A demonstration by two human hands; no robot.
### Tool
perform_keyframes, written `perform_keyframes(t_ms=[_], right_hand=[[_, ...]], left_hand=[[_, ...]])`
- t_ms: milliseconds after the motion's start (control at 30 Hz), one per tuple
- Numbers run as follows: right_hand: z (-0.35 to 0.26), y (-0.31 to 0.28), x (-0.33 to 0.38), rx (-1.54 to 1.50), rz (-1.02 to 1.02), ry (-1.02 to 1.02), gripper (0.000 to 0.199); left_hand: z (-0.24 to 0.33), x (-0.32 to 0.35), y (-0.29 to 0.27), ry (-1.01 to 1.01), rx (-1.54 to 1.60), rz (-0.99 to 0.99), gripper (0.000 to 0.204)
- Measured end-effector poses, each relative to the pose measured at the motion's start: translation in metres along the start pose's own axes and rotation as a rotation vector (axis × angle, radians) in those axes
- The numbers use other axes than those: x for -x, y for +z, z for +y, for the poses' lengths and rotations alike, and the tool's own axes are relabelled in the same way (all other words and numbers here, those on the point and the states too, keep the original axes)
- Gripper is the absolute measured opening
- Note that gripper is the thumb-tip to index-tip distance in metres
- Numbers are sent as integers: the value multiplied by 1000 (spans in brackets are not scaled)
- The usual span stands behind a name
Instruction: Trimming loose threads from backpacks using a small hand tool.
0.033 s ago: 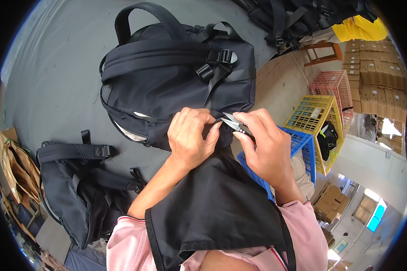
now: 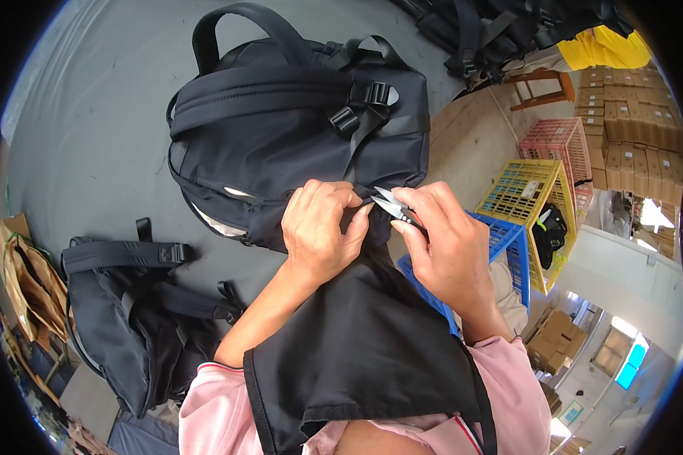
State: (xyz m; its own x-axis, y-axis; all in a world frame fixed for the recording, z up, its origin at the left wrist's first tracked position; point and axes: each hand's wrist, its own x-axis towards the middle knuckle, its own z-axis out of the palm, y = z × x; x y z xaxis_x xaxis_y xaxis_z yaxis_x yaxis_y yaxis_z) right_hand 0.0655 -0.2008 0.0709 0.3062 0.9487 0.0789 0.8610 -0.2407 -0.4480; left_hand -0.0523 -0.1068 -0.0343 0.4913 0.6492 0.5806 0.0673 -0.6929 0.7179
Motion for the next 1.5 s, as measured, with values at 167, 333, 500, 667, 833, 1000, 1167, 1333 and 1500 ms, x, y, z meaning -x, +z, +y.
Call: perform_keyframes(t_ms=[167,333,500,667,833,1000,1167,1333,1500], right_hand=[[-14,-7,-2,84,-75,61,27],[-8,9,5,11,-15,74,32],[-1,23,11,-104,122,215,30],[4,15,7,-248,116,179,27],[32,-3,-20,-63,-11,-190,26],[37,-19,-51,-14,-187,-402,29],[40,-17,-67,61,-258,-578,17],[41,-13,-69,71,-287,-601,18],[46,-4,-63,-29,-142,-562,20]], left_hand=[[2,-1,-3,11,-8,-2,32],[-3,1,4,-12,7,26,31],[-2,2,5,4,10,56,31],[-3,3,0,-32,23,0,33],[-4,4,1,-21,50,14,33],[-4,6,-2,-19,50,19,33],[-4,6,-5,-53,47,8,31],[-7,9,-7,-61,67,0,31],[-10,9,-10,-72,79,-7,30]])
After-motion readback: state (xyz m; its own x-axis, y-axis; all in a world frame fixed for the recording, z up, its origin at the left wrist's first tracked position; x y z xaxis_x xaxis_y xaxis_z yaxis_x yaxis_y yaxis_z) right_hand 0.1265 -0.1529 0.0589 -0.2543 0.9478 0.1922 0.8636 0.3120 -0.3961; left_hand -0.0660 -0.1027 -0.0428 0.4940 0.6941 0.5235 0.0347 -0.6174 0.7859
